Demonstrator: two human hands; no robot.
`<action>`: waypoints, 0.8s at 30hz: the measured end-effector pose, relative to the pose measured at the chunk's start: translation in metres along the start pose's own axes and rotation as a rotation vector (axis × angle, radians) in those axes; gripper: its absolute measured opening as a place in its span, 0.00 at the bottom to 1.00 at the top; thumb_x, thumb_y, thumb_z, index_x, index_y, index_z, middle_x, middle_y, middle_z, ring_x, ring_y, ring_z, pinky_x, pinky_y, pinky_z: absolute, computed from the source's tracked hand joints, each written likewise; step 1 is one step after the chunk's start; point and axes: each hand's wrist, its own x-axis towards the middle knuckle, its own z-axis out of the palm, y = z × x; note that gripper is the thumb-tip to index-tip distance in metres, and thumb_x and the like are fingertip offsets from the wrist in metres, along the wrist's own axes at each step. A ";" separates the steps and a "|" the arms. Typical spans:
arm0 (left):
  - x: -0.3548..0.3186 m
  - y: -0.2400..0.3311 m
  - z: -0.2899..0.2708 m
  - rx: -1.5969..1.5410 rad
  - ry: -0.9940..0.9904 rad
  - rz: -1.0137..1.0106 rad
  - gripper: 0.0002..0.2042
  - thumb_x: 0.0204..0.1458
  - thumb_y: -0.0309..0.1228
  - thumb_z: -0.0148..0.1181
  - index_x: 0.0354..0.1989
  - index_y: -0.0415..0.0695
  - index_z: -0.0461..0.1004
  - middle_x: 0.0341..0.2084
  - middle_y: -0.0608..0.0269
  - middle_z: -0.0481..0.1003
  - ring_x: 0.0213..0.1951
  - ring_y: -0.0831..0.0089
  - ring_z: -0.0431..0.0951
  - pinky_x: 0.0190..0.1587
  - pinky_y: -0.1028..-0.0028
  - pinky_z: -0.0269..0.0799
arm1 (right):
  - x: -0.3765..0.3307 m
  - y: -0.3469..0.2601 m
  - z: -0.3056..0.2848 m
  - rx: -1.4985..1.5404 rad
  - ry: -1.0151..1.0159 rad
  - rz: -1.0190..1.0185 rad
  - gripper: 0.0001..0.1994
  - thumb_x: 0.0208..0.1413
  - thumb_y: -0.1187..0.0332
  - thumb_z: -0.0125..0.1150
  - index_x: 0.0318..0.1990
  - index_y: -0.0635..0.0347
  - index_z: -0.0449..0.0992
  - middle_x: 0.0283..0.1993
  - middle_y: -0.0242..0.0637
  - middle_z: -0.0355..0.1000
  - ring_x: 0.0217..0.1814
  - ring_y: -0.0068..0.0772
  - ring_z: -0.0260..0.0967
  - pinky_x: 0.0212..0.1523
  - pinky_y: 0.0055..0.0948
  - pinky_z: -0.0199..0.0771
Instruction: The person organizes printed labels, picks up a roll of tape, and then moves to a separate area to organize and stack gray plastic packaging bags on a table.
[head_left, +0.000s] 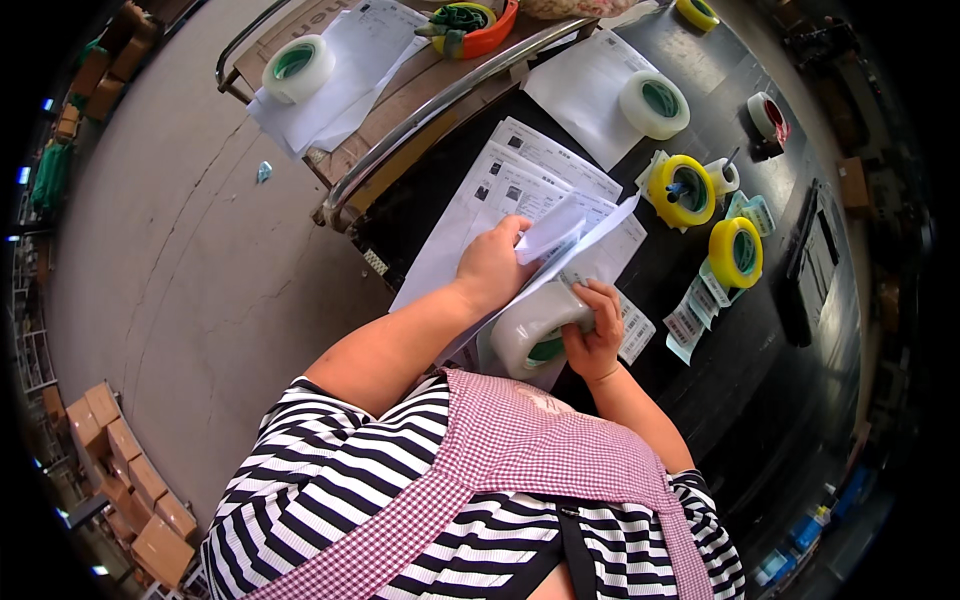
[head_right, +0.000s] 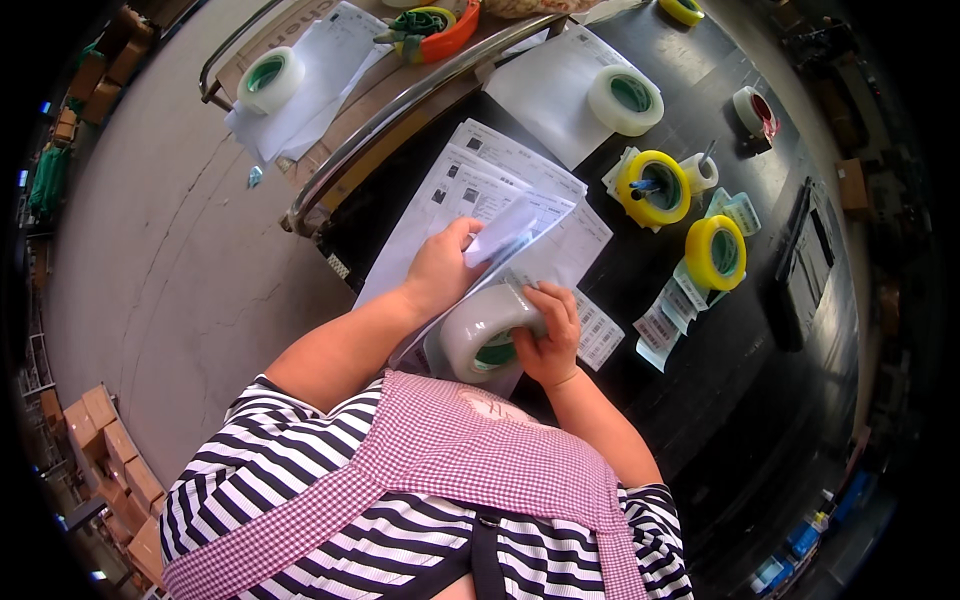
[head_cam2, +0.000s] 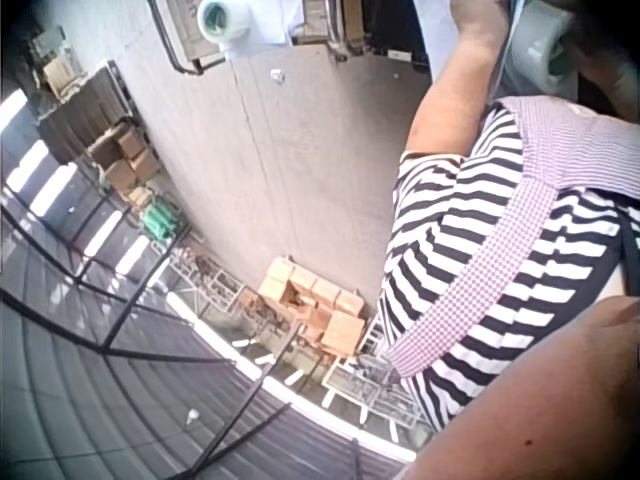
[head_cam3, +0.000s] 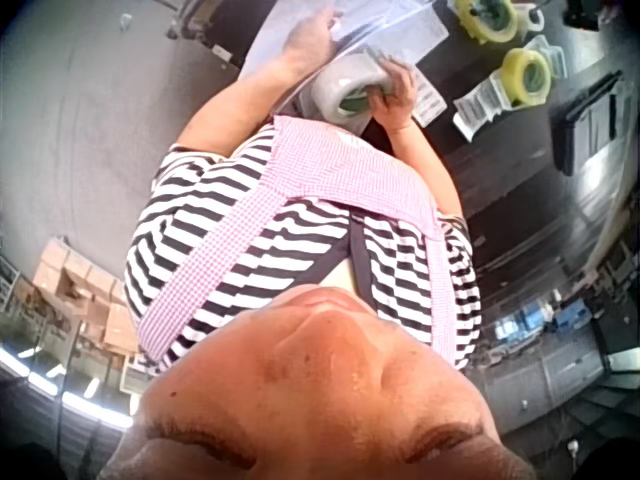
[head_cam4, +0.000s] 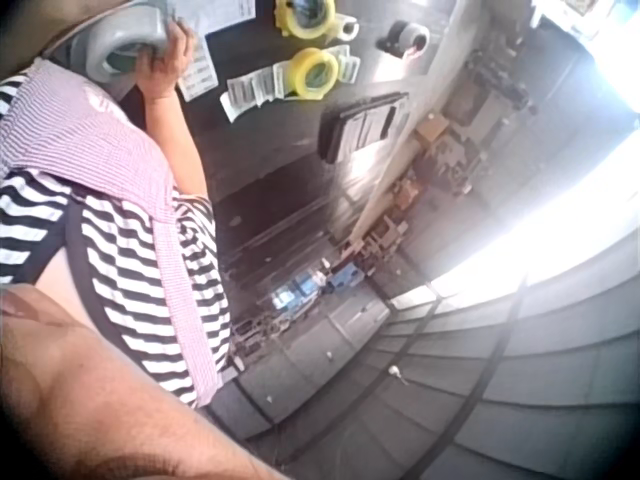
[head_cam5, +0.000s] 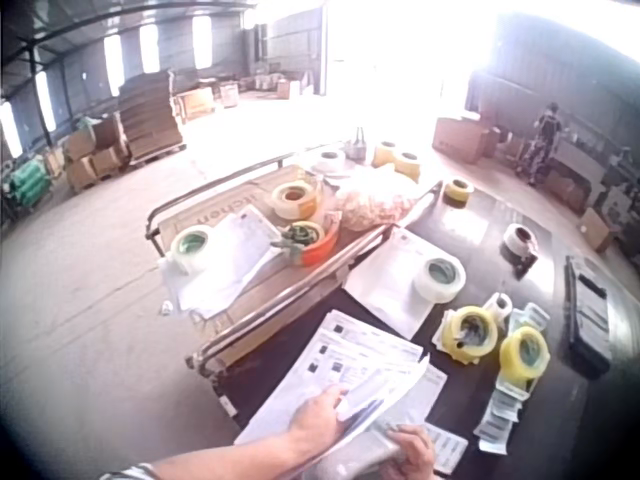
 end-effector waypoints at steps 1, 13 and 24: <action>-0.002 0.005 -0.001 -0.010 -0.017 -0.007 0.22 0.49 0.31 0.70 0.52 0.39 0.72 0.38 0.47 0.81 0.41 0.56 0.83 0.44 0.64 0.76 | -0.001 0.000 -0.001 0.001 0.001 0.002 0.24 0.37 0.78 0.64 0.49 0.65 0.77 0.48 0.53 0.72 0.48 0.53 0.72 0.50 0.40 0.73; -0.029 0.014 -0.016 -0.194 -0.017 0.034 0.20 0.53 0.26 0.67 0.53 0.39 0.71 0.39 0.52 0.81 0.40 0.68 0.82 0.45 0.72 0.75 | -0.016 -0.004 -0.001 0.083 0.029 -0.007 0.24 0.41 0.79 0.60 0.52 0.66 0.73 0.50 0.53 0.72 0.52 0.53 0.71 0.54 0.40 0.71; -0.045 0.050 -0.037 -0.148 -0.334 0.109 0.27 0.56 0.44 0.64 0.58 0.38 0.69 0.47 0.49 0.78 0.49 0.60 0.79 0.52 0.66 0.74 | -0.025 -0.005 0.001 0.065 0.093 0.122 0.26 0.43 0.81 0.56 0.56 0.69 0.71 0.54 0.54 0.71 0.58 0.54 0.69 0.61 0.40 0.66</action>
